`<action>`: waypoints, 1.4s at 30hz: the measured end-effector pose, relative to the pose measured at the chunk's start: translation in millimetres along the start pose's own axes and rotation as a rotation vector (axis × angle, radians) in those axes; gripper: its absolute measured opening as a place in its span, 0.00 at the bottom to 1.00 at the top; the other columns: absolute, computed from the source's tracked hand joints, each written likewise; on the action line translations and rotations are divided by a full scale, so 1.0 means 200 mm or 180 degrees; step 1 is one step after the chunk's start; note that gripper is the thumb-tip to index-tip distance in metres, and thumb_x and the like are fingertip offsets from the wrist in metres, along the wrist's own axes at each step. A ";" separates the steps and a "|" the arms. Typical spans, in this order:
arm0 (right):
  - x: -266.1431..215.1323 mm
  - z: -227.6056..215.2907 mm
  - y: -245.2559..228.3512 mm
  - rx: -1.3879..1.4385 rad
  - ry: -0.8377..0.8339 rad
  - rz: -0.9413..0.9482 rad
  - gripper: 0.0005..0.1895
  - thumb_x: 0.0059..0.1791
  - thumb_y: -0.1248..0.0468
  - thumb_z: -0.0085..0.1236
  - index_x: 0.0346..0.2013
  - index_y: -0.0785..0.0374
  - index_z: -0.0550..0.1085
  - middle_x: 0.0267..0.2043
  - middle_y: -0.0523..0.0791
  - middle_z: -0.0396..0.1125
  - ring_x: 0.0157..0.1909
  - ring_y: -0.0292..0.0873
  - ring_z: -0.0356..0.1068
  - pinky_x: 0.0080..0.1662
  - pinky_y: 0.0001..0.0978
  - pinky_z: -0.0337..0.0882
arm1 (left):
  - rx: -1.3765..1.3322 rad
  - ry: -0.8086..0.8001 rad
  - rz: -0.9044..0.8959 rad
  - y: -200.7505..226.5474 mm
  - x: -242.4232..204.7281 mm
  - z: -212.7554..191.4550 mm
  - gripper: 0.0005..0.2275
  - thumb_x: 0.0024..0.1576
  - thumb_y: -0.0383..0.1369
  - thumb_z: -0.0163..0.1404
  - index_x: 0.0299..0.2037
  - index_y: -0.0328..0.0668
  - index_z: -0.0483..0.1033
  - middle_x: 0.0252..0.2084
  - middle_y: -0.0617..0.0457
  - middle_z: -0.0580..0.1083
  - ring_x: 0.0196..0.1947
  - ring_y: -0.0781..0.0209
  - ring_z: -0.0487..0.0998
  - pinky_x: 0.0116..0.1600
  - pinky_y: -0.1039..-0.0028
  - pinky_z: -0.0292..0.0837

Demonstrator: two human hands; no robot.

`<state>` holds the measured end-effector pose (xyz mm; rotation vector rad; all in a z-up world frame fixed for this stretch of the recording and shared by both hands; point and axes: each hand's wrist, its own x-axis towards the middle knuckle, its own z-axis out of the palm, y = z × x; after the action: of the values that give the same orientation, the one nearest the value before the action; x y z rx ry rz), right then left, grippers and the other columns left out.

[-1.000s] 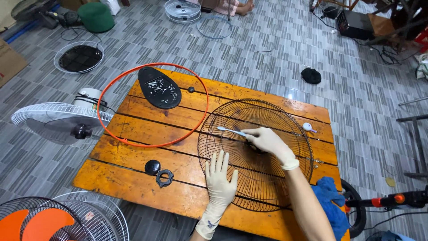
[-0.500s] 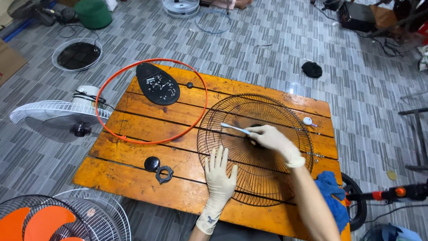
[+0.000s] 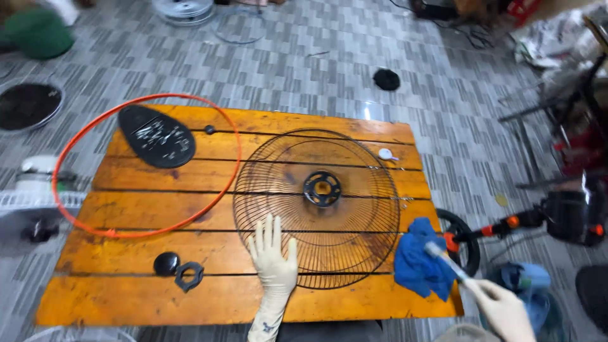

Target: Cleaning the central hub of a metal fan grill using a toothbrush

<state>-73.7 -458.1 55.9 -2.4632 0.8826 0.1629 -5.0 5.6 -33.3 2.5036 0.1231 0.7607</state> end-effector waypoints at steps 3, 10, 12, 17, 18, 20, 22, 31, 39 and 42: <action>-0.09 0.20 0.08 0.1032 -0.0821 0.0421 0.18 0.51 0.60 0.65 0.33 0.75 0.89 0.32 0.50 0.78 0.37 0.40 0.67 0.43 0.31 0.67 | 0.0015 -0.0014 0.0071 0.01 -0.01 -0.02 0.27 0.61 0.44 0.47 0.71 0.46 0.66 0.75 0.51 0.63 0.76 0.43 0.59 0.72 0.44 0.52; -0.15 0.16 -0.08 0.0780 -0.1042 0.0276 0.20 0.53 0.52 0.58 0.27 0.65 0.83 0.28 0.43 0.71 0.35 0.37 0.64 0.42 0.29 0.63 | -0.1761 -0.0482 0.1088 0.64 -0.07 -0.13 0.22 0.58 0.29 0.47 0.64 0.34 0.70 0.66 0.38 0.71 0.67 0.38 0.70 0.72 0.48 0.57; -0.19 0.10 -0.16 0.0604 -0.1051 0.0239 0.19 0.52 0.51 0.58 0.31 0.62 0.86 0.30 0.41 0.72 0.37 0.35 0.64 0.43 0.28 0.63 | -0.2467 -0.0872 0.1677 0.84 -0.15 -0.03 0.18 0.60 0.25 0.42 0.60 0.29 0.73 0.61 0.33 0.73 0.63 0.33 0.73 0.67 0.46 0.63; -0.25 -0.01 -0.26 0.0444 -0.1206 0.0436 0.18 0.52 0.51 0.56 0.41 0.58 0.87 0.42 0.38 0.80 0.45 0.33 0.72 0.51 0.27 0.67 | -0.0857 -0.2022 0.1764 0.97 -0.44 0.47 0.31 0.57 0.33 0.46 0.72 0.30 0.57 0.76 0.36 0.56 0.73 0.40 0.57 0.72 0.52 0.51; -0.25 -0.04 -0.22 0.0450 -0.1193 0.0440 0.18 0.52 0.51 0.56 0.41 0.58 0.87 0.42 0.38 0.80 0.45 0.33 0.72 0.51 0.27 0.67 | -0.0864 -0.2020 0.1777 0.98 -0.46 0.49 0.31 0.57 0.33 0.46 0.72 0.30 0.57 0.76 0.36 0.56 0.73 0.40 0.57 0.72 0.52 0.51; -0.24 -0.06 -0.15 0.0206 -0.1173 0.0450 0.19 0.49 0.49 0.59 0.46 0.53 0.88 0.49 0.37 0.83 0.50 0.34 0.77 0.55 0.26 0.69 | -0.0565 -0.2109 0.1627 0.97 -0.51 0.53 0.33 0.58 0.36 0.42 0.74 0.29 0.52 0.77 0.36 0.53 0.74 0.42 0.54 0.72 0.52 0.48; -0.23 -0.08 -0.02 0.0144 -0.1117 0.0378 0.19 0.48 0.49 0.61 0.44 0.53 0.89 0.46 0.36 0.85 0.50 0.31 0.78 0.56 0.23 0.69 | -0.0533 -0.2043 0.1681 0.96 -0.52 0.55 0.33 0.58 0.37 0.42 0.74 0.29 0.53 0.77 0.37 0.54 0.74 0.42 0.55 0.72 0.52 0.49; -0.18 -0.23 -0.05 0.0654 -0.0492 0.0099 0.15 0.51 0.62 0.61 0.50 0.62 0.85 0.48 0.47 0.81 0.50 0.40 0.72 0.49 0.40 0.74 | -0.2051 -0.1463 0.1628 0.94 -0.28 0.17 0.26 0.59 0.31 0.47 0.67 0.25 0.65 0.68 0.29 0.66 0.66 0.30 0.66 0.68 0.45 0.56; -0.20 0.20 -1.18 0.0216 -0.1146 -0.2747 0.16 0.48 0.51 0.57 0.47 0.49 0.81 0.44 0.32 0.84 0.44 0.29 0.82 0.52 0.25 0.74 | -0.1421 0.0283 0.0254 0.31 0.13 -0.32 0.18 0.57 0.32 0.51 0.56 0.35 0.78 0.45 0.45 0.83 0.44 0.51 0.84 0.53 0.60 0.77; -0.23 0.35 -1.54 -0.0272 -0.1207 -0.2856 0.19 0.48 0.45 0.55 0.53 0.37 0.80 0.55 0.28 0.78 0.60 0.33 0.75 0.60 0.31 0.70 | -0.0484 0.0346 -0.0642 0.00 0.08 -0.18 0.32 0.57 0.43 0.53 0.72 0.40 0.61 0.73 0.47 0.65 0.73 0.49 0.63 0.76 0.50 0.48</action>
<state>85.7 -194.5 140.9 -2.5308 -0.4123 0.3253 -10.4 25.9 0.6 2.2659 0.3378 0.7906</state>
